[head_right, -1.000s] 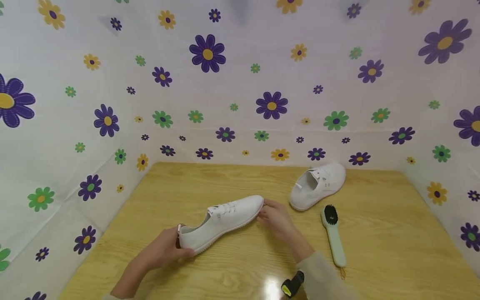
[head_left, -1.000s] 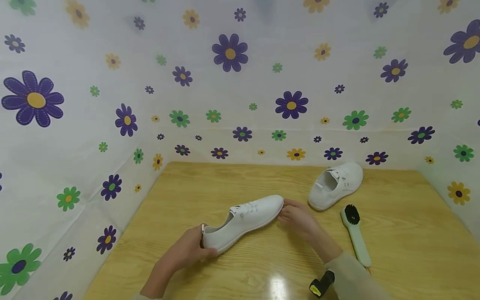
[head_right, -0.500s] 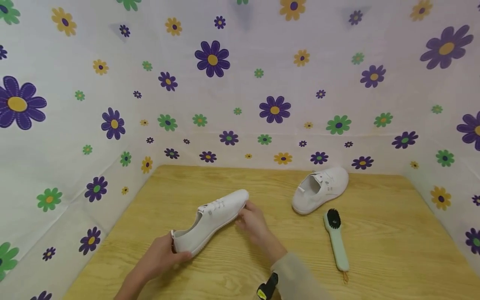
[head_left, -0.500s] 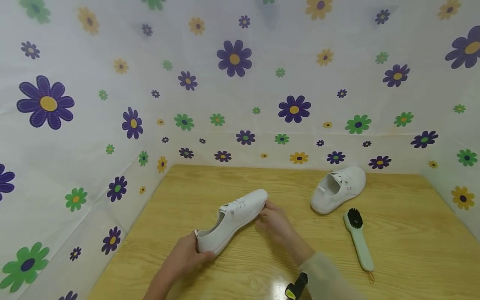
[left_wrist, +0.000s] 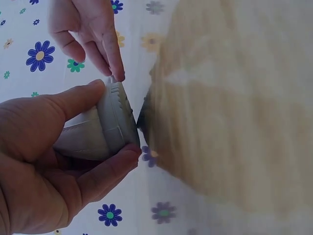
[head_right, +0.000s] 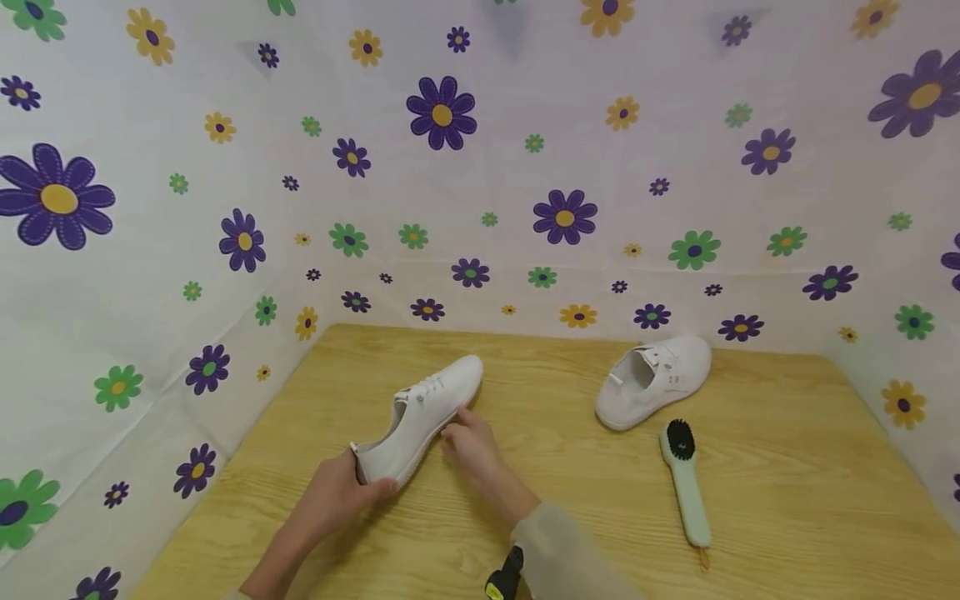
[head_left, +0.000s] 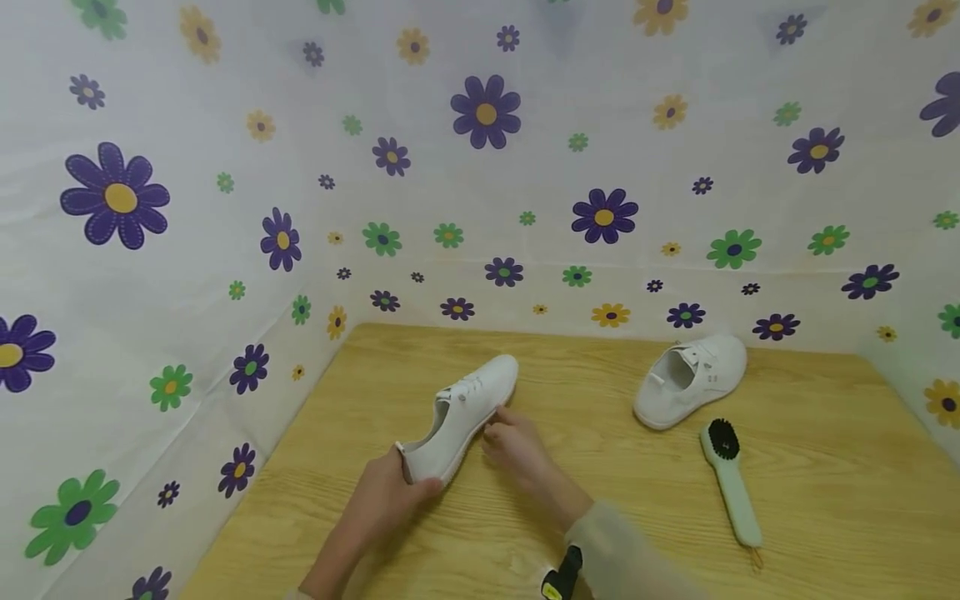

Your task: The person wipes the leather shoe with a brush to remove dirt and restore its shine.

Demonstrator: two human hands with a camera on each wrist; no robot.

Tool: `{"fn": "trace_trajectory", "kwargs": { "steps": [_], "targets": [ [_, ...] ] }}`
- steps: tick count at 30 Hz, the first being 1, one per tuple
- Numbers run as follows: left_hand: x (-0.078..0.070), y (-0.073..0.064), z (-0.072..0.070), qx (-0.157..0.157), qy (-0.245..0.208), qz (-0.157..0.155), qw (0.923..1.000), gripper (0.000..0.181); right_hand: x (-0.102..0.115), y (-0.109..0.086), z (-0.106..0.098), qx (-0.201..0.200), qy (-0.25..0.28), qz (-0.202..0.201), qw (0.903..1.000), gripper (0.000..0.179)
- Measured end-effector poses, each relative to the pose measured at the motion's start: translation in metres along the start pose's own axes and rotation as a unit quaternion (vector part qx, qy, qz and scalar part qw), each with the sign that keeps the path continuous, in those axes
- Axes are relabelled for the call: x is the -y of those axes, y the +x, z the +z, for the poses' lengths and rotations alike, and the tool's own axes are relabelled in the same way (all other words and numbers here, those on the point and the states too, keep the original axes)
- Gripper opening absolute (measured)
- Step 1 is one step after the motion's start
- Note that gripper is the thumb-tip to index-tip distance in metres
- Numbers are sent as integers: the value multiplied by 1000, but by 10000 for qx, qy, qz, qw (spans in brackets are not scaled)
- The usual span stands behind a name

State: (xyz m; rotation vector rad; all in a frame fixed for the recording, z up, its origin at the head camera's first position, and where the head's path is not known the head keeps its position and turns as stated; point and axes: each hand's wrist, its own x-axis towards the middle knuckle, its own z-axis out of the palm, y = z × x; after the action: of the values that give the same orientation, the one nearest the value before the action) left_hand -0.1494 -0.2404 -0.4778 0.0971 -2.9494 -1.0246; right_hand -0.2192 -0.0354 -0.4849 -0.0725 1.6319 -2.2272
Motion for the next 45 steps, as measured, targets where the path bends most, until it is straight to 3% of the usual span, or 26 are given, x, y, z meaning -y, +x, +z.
{"fn": "trace_trajectory", "kwargs": {
  "steps": [10, 16, 23, 28, 32, 38, 45],
  "targets": [
    [-2, 26, -3, -192, 427, 73, 9989, 63, -8, 22, 22, -233, -386, -253, 9987, 72],
    [-2, 40, -1, -263, 431, 20, 9987, 62, -15, 39, 29, -198, -6, -161, 9997, 69],
    [-3, 61, -2, -275, 508, 51, 9983, 50, -16, 57, 35, 403, 762, 202, 9961, 53],
    [0, 69, -5, -285, 556, -130, 9980, 49, -13, 60, 39, 668, 771, 366, 9941, 55],
    [2, 73, -4, -307, 596, -237, 9975, 48, -14, 64, 39, 774, 469, 419, 9950, 57],
    [1, 82, 0, -446, 762, -81, 9961, 43, -13, 75, 39, 854, -165, 231, 9959, 55],
    [2, 89, -4, -683, 714, -305, 9946, 40, -4, 85, 51, 491, -1606, -49, 9858, 59]
  ]
}}
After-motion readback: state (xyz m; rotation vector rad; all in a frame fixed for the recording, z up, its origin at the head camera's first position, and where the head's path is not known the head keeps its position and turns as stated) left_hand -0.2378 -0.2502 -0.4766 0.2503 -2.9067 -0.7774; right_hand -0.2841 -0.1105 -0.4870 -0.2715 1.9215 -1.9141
